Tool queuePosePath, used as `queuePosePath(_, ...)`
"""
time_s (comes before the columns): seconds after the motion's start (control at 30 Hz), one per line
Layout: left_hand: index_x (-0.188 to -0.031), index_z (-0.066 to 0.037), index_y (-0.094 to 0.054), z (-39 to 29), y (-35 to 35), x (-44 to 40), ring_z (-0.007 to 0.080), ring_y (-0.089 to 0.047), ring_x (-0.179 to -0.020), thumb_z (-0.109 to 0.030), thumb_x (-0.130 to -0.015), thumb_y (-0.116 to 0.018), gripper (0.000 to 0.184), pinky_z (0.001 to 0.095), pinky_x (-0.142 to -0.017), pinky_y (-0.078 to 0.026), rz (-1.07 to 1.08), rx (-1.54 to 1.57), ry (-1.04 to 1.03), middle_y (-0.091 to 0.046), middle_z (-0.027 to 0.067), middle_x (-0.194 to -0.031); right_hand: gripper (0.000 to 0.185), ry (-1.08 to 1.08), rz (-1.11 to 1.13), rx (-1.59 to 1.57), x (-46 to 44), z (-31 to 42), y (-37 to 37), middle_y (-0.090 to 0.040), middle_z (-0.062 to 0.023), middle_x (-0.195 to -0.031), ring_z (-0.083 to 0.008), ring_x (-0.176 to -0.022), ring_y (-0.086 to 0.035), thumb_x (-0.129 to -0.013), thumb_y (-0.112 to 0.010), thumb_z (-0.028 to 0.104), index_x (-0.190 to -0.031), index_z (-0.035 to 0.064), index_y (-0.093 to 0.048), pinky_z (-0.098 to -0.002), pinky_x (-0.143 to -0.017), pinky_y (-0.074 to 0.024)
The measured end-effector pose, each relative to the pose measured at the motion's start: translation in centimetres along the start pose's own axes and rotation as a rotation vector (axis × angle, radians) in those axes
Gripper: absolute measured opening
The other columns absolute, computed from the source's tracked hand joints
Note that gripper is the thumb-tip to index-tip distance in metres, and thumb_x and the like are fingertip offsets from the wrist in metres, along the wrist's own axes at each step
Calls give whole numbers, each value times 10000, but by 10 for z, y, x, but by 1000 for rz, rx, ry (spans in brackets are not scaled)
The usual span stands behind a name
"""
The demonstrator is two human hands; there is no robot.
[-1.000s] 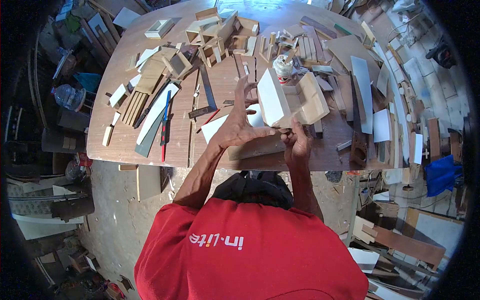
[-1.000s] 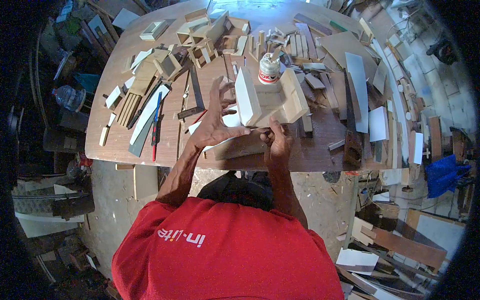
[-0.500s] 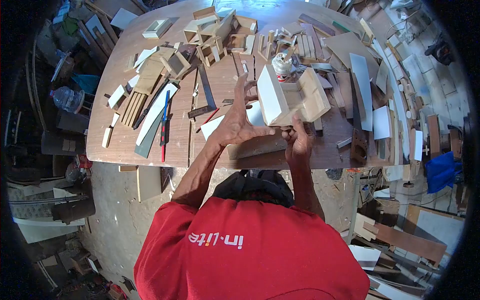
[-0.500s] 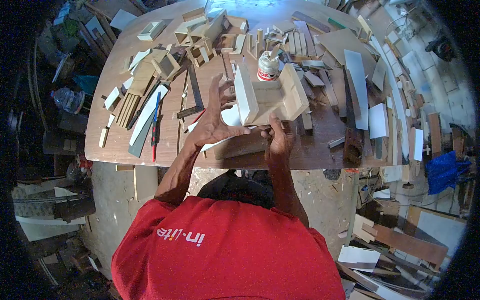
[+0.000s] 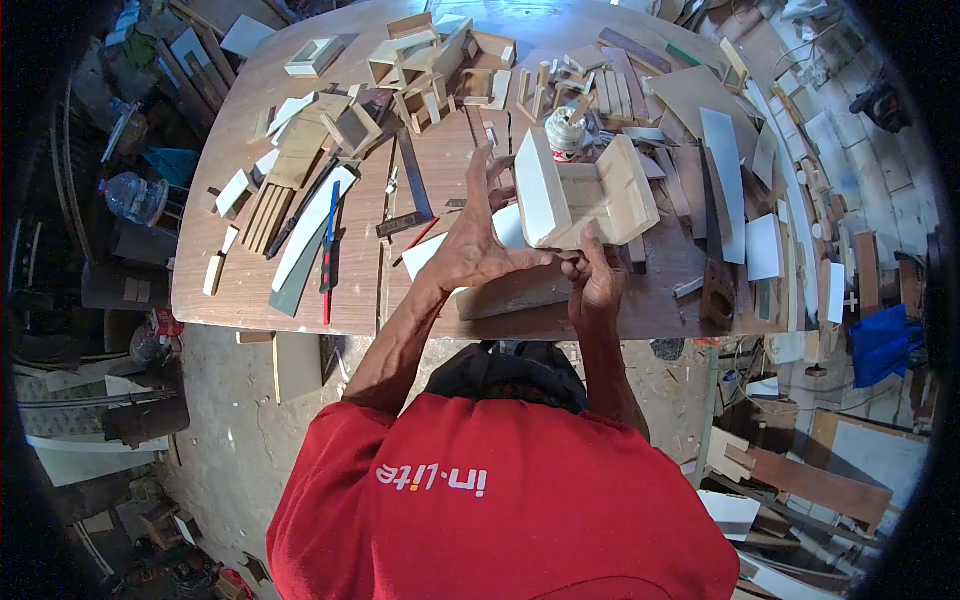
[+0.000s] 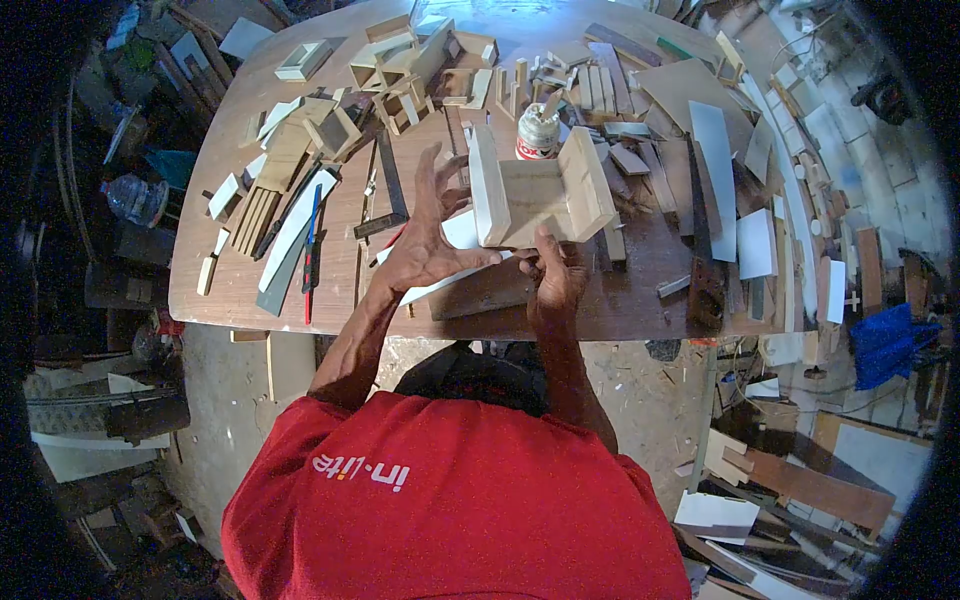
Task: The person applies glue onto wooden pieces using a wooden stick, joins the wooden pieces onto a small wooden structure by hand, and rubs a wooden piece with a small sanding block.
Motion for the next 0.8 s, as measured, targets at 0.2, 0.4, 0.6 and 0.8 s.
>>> queuePosePath(0.2,-1451,-112,144,-5,2,-3,422,-372,-1297,-388,-543,-906,1416,531,-1064,-333,-17,3,-55,-220,284,-1446,227,3,34,-10,2,4,-5,-636,-26,-856,-110,-699,-616,-885,-644,179,-1063,46,-593,-210,-529,-452)
queuePosePath(0.4,-1451,-122,134,-1,3,-3,419,-399,-1279,-373,-556,-903,1393,531,-1053,-354,-2,-14,-11,-236,305,-1428,236,7,22,-27,2,3,-3,-626,-16,-823,-118,-705,-611,-850,-685,196,-1007,32,-618,-216,-566,-455)
queuePosePath(0.6,-1452,-126,144,2,4,-3,420,-406,-1275,-353,-557,-906,1398,525,-1047,-368,-1,-36,18,-236,307,-1432,248,-10,6,-18,1,-1,-1,-627,-6,-839,-105,-719,-601,-839,-697,208,-1004,40,-622,-212,-574,-460)
queuePosePath(0.8,-1454,-114,143,10,3,-3,425,-396,-1285,-347,-554,-907,1403,522,-1056,-359,9,-52,21,-214,301,-1456,258,-15,3,-10,3,0,-3,-615,1,-818,-97,-702,-589,-838,-700,223,-1004,42,-621,-213,-576,-464)
Point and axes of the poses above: each hand's wrist, its own x-axis away from the middle knuckle, its own y-axis out of the back of the hand, z = x × y, the point moved 10 cm from there along -x, towards the middle knuckle
